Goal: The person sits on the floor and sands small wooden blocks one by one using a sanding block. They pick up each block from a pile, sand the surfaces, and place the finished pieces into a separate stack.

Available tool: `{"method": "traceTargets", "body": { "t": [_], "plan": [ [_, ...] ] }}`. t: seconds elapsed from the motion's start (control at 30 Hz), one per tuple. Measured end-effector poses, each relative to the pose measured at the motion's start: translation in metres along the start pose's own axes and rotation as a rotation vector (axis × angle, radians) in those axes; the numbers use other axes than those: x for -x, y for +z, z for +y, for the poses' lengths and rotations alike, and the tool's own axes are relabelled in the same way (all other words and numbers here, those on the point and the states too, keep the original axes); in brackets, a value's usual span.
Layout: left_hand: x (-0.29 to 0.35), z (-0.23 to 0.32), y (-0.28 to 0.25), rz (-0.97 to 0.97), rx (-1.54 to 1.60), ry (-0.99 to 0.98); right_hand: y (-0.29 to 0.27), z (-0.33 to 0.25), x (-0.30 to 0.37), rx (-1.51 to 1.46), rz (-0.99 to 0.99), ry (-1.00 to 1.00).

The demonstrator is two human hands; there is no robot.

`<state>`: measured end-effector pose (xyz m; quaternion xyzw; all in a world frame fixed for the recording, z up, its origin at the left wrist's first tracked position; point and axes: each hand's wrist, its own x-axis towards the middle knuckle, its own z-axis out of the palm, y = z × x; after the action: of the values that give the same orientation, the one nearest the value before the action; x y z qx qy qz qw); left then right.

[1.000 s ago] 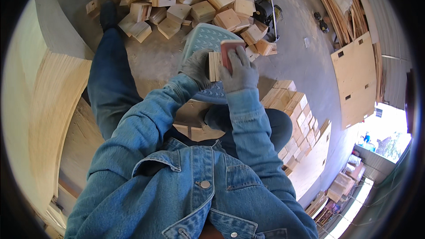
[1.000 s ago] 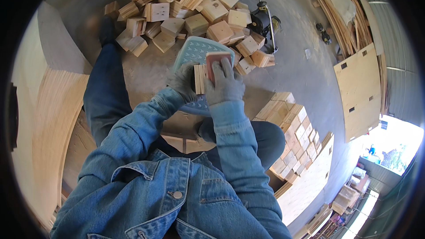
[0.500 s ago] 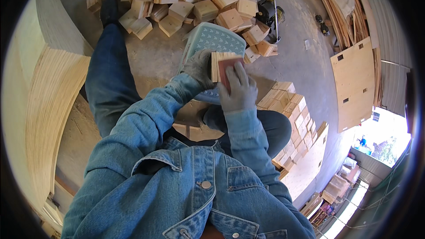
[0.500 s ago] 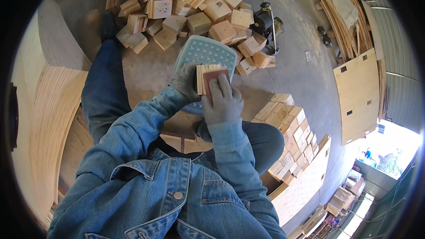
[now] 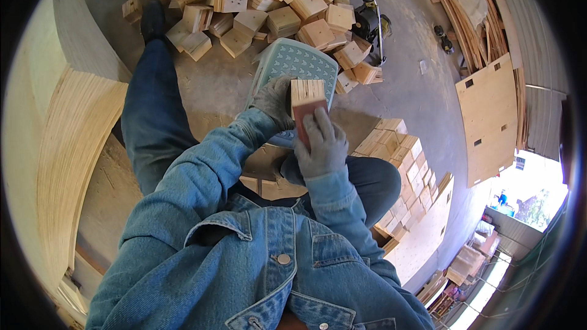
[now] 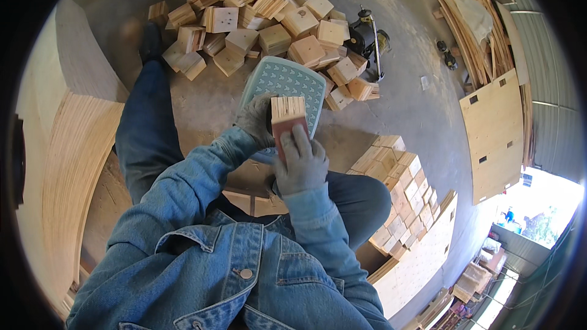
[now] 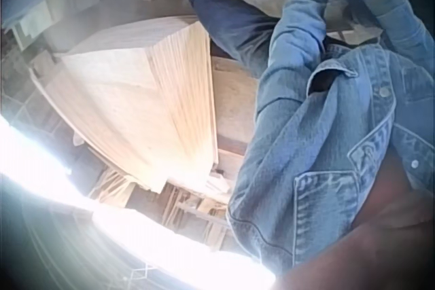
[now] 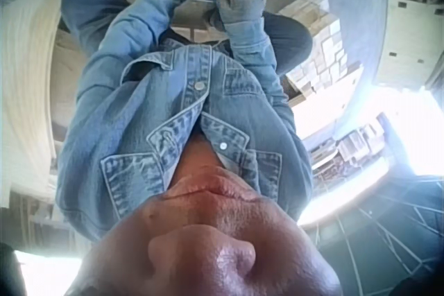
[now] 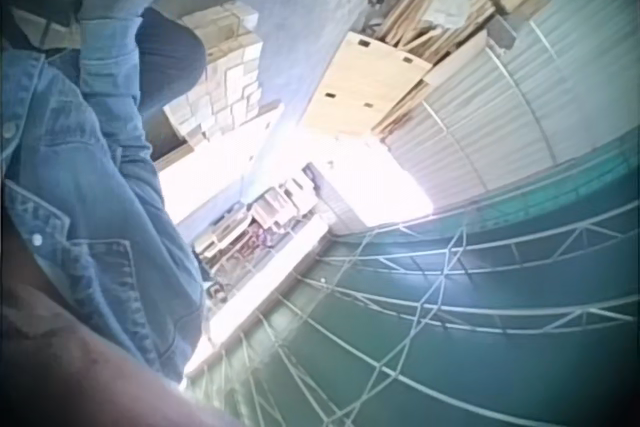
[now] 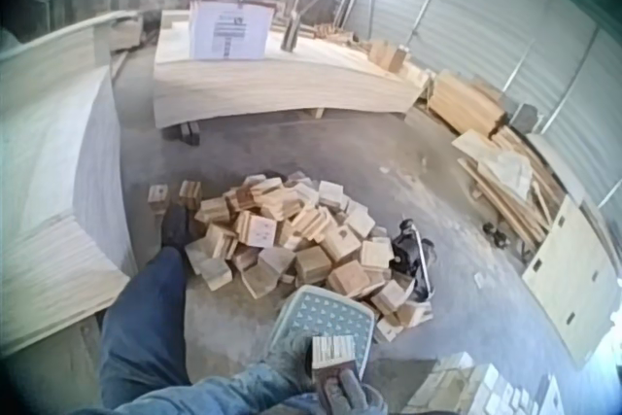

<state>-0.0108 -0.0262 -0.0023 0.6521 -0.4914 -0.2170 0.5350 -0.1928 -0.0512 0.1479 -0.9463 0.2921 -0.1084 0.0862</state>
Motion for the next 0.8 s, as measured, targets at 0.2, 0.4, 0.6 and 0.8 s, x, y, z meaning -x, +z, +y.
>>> {"method": "traceTargets", "body": {
  "t": [0.2, 0.4, 0.6, 0.8],
  "plan": [
    [0.0, 0.021, -0.006, 0.015, -0.071, 0.005, -0.005, -0.004, 0.008, -0.021, 0.011, -0.014],
    [-0.002, -0.014, 0.008, -0.018, 0.054, 0.034, 0.018, -0.002, -0.092, 0.051, -0.031, 0.06],
    [-0.002, -0.006, 0.012, -0.005, -0.327, 0.037, 0.024, 0.009, -0.113, 0.068, -0.069, 0.105],
    [0.001, 0.015, -0.01, 0.008, -0.183, -0.009, 0.0, -0.008, -0.022, 0.054, -0.034, 0.049]
  ]
}}
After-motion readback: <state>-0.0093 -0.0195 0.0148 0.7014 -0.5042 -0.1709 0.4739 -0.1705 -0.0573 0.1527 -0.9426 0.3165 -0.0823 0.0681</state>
